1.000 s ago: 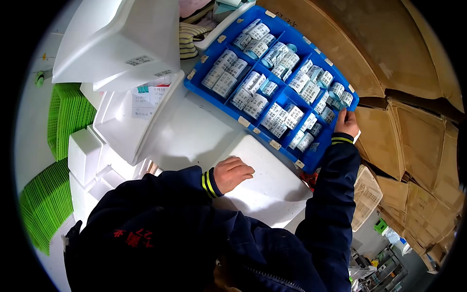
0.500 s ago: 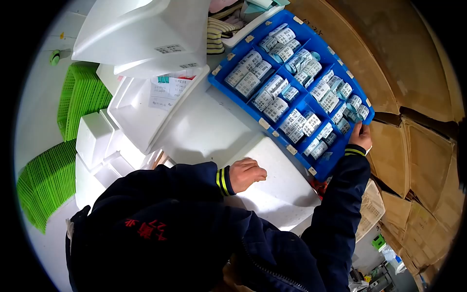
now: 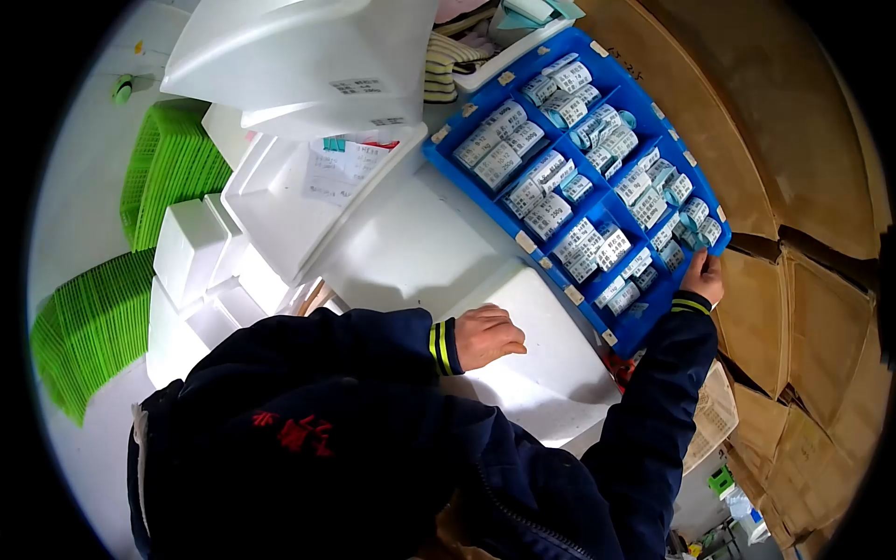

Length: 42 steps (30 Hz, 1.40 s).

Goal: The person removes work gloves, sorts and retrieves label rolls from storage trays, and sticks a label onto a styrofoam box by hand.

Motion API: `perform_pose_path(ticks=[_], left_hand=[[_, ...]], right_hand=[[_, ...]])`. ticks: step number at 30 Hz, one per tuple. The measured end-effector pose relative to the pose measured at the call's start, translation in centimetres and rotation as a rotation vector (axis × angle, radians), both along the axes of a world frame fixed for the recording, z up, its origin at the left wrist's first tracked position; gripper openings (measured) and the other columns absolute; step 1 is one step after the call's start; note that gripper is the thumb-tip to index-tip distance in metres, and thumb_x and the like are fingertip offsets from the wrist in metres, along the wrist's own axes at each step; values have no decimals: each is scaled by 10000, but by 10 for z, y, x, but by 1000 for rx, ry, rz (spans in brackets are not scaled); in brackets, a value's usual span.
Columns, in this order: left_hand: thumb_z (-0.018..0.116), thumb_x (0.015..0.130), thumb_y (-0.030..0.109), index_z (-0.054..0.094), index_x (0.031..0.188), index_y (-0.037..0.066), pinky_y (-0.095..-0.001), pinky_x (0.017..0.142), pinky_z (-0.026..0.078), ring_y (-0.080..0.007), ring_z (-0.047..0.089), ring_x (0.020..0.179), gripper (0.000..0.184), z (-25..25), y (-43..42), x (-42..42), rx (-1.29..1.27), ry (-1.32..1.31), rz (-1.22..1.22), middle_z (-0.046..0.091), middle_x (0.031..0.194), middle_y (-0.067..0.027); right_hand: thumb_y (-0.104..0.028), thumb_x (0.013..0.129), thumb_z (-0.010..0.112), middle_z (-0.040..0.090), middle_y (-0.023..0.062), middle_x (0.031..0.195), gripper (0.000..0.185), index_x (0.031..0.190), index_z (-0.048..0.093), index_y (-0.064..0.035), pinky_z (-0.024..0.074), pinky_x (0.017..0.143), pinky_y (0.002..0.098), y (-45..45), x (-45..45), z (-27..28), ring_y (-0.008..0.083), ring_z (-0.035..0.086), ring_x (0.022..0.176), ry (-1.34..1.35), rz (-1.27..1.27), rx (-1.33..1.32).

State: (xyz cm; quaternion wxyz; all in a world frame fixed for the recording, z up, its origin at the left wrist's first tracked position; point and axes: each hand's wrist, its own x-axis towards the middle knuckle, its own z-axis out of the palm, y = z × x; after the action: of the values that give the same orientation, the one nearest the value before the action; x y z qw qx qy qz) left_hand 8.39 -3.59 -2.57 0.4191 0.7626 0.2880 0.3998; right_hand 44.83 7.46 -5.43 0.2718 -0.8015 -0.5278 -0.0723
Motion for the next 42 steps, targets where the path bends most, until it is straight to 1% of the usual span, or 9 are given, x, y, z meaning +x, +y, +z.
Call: perform_pose_path(ticks=[8, 10, 14, 15, 20, 33, 35, 39, 42], left_hand=[[681, 691, 26, 556, 860, 15, -329, 592, 439, -238, 524, 624, 210, 1, 0, 0, -4, 36, -5, 543, 704, -84], [666, 698, 10, 550, 881, 11, -328, 601, 442, -240, 528, 636, 216, 1, 1, 1, 6, 32, -5, 548, 717, -86], [624, 715, -24, 537, 934, 0, -329, 632, 446, -244, 541, 668, 237, 1, 2, 0, 22, 48, -38, 563, 752, -94], [624, 715, -24, 537, 934, 0, -329, 632, 446, -244, 541, 668, 237, 0, 2, -1, 24, 48, -38, 563, 752, -94], [610, 725, -35, 531, 959, -6, -342, 649, 452, -254, 551, 677, 248, 3, 2, -4, -89, 53, -92, 578, 763, -110], [663, 722, 36, 565, 882, 29, -328, 645, 477, -245, 593, 715, 188, 3, 0, -1, -96, 35, -50, 617, 781, -80], [665, 721, 41, 566, 865, 35, -326, 641, 478, -244, 593, 710, 174, 3, 0, -2, -102, 58, -55, 617, 772, -78], [681, 712, 62, 565, 856, 38, -325, 613, 473, -244, 586, 675, 186, -2, -1, -2, -77, 27, -51, 610, 744, -77], [697, 701, 81, 562, 843, 39, -326, 572, 457, -240, 570, 628, 200, -8, 1, -2, 105, 3, -77, 589, 700, -79]], right_hand=[[-316, 827, 553, 571, 125, 566, 303, 709, 600, -42, 429, 481, 350, 0, 0, -1, 263, 570, 505, 31, 3, 39], [-356, 827, 543, 638, 124, 696, 307, 888, 656, -78, 478, 576, 336, -1, 4, -1, 247, 635, 642, 54, -55, -109], [-349, 827, 543, 633, 116, 677, 302, 854, 648, -67, 473, 566, 335, -1, 7, -2, 244, 632, 629, 44, -50, -128], [-289, 826, 558, 578, 124, 582, 283, 706, 595, -35, 432, 493, 347, 0, 1, -1, 260, 572, 518, 20, 0, 0], [-289, 827, 558, 582, 123, 588, 280, 716, 598, -35, 434, 494, 347, -1, -3, 2, 261, 574, 522, 39, 5, 13], [-287, 832, 557, 576, 125, 584, 294, 683, 574, -34, 429, 491, 344, 0, -4, 4, 260, 561, 508, 59, 5, 30], [-324, 829, 549, 628, 116, 658, 286, 847, 639, -54, 471, 551, 331, -1, 3, 0, 238, 627, 600, 65, -39, -85], [-324, 833, 544, 627, 114, 656, 288, 840, 636, -51, 470, 549, 332, -1, 1, 3, 235, 625, 595, 73, -46, -114], [-278, 832, 558, 587, 127, 602, 280, 709, 589, -29, 432, 500, 336, 0, -7, 7, 244, 575, 527, 71, -16, -24]])
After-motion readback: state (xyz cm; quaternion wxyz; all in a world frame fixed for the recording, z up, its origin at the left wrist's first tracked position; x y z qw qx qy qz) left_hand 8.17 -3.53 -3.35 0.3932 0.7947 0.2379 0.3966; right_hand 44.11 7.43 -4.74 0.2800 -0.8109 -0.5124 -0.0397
